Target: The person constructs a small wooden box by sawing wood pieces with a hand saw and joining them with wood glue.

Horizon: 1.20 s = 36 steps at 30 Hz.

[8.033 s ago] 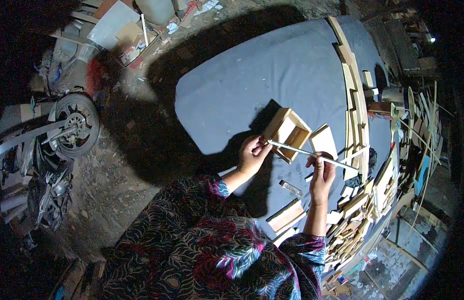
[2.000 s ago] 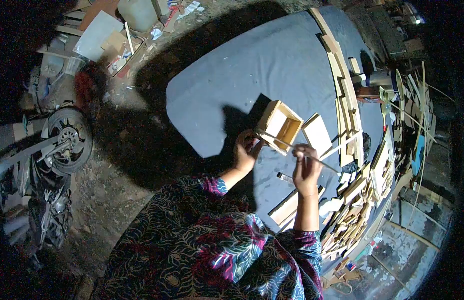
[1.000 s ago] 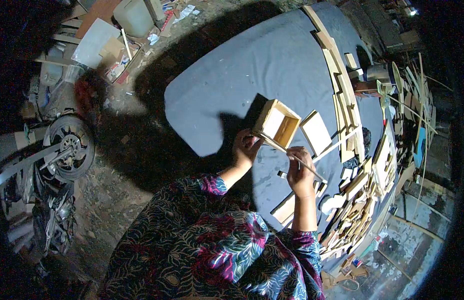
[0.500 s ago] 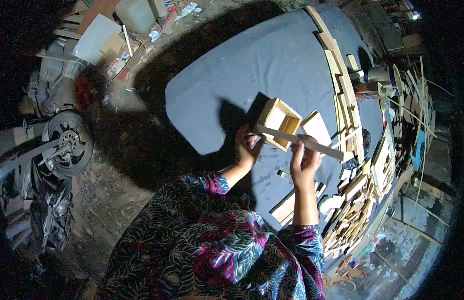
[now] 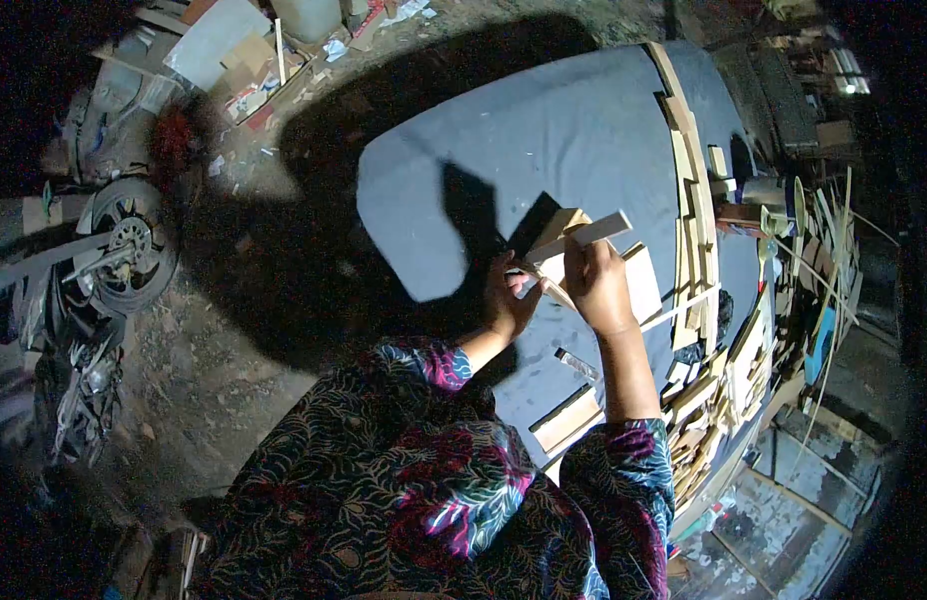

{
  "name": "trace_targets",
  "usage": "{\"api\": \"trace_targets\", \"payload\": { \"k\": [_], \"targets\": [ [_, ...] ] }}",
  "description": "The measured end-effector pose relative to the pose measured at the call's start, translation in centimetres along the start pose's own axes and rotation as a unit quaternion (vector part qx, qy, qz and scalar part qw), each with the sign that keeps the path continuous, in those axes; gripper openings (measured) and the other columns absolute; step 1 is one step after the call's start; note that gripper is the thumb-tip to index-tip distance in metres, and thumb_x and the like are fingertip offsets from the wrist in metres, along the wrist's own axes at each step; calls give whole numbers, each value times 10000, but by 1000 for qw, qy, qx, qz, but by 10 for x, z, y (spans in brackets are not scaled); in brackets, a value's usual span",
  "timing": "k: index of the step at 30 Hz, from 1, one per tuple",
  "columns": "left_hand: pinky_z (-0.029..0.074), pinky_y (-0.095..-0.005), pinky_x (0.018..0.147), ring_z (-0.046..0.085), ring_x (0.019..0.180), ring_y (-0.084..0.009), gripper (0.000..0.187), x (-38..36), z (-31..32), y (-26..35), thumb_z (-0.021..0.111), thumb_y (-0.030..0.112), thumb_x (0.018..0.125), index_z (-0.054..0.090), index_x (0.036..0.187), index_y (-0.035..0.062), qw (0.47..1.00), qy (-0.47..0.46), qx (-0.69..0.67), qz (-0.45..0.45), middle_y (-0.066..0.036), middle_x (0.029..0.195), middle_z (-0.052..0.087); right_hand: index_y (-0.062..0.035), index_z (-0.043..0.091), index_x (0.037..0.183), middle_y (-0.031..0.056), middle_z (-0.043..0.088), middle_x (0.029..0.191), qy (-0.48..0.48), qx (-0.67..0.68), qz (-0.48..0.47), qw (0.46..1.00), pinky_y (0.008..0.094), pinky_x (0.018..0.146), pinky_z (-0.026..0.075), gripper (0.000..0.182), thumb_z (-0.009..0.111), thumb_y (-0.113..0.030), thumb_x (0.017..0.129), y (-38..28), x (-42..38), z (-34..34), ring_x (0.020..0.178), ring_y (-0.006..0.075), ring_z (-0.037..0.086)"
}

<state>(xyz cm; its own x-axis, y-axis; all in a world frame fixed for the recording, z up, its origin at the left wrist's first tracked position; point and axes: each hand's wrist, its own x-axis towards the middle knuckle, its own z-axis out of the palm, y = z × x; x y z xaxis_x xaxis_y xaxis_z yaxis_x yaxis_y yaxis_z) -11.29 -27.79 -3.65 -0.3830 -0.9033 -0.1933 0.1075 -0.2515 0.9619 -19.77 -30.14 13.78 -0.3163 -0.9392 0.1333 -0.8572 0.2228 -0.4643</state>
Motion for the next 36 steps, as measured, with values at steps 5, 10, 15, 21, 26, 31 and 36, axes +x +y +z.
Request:
{"api": "trace_targets", "payload": {
  "k": [5,10,15,21,26,31,36],
  "targets": [
    [443,-351,770,523,910,-187,703,0,3,18,714,188,651,295,1194,34,998,22,-53,-7,-107,1045,464,4,486,847,165,561,649,19,-26,-41,999,300,476,431,83,518,-17,772,-2,3,5,560,221,587],
    [442,-363,776,514,909,-184,705,-1,5,1,716,193,648,296,1194,44,998,22,-35,-47,-107,1045,457,-6,491,852,159,566,634,81,8,18,996,296,492,439,80,516,-29,780,-1,1,7,564,223,594],
    [438,-363,783,516,882,-189,722,2,1,8,716,178,645,282,1208,57,997,-8,-29,-74,-109,1047,452,-3,488,856,149,560,616,133,-22,23,991,279,487,435,101,530,-53,780,2,-12,6,547,221,587],
    [430,-362,795,512,890,-185,727,0,12,-4,724,174,634,283,1203,63,998,44,-37,2,-103,1029,453,-2,502,820,133,573,639,150,-9,47,988,278,499,443,81,547,-41,764,-2,-11,7,551,175,568],
    [434,-355,778,511,883,-180,716,3,6,2,724,169,634,293,1196,65,993,11,-73,-88,-97,1019,452,11,483,902,163,577,692,122,11,140,983,313,564,458,179,546,-17,737,-5,-18,3,631,257,595],
    [434,-339,767,511,871,-180,716,1,6,8,729,166,626,300,1190,63,996,21,-50,-66,-92,1008,453,18,504,884,114,576,733,139,74,132,979,246,551,451,133,520,15,752,-6,-22,3,637,139,562],
    [435,-346,766,513,865,-182,711,4,6,0,728,167,628,303,1188,65,994,9,-42,-96,-96,1016,448,6,509,867,123,581,696,154,30,123,980,272,548,452,132,536,1,739,4,-30,17,618,175,575]
  ]
}}
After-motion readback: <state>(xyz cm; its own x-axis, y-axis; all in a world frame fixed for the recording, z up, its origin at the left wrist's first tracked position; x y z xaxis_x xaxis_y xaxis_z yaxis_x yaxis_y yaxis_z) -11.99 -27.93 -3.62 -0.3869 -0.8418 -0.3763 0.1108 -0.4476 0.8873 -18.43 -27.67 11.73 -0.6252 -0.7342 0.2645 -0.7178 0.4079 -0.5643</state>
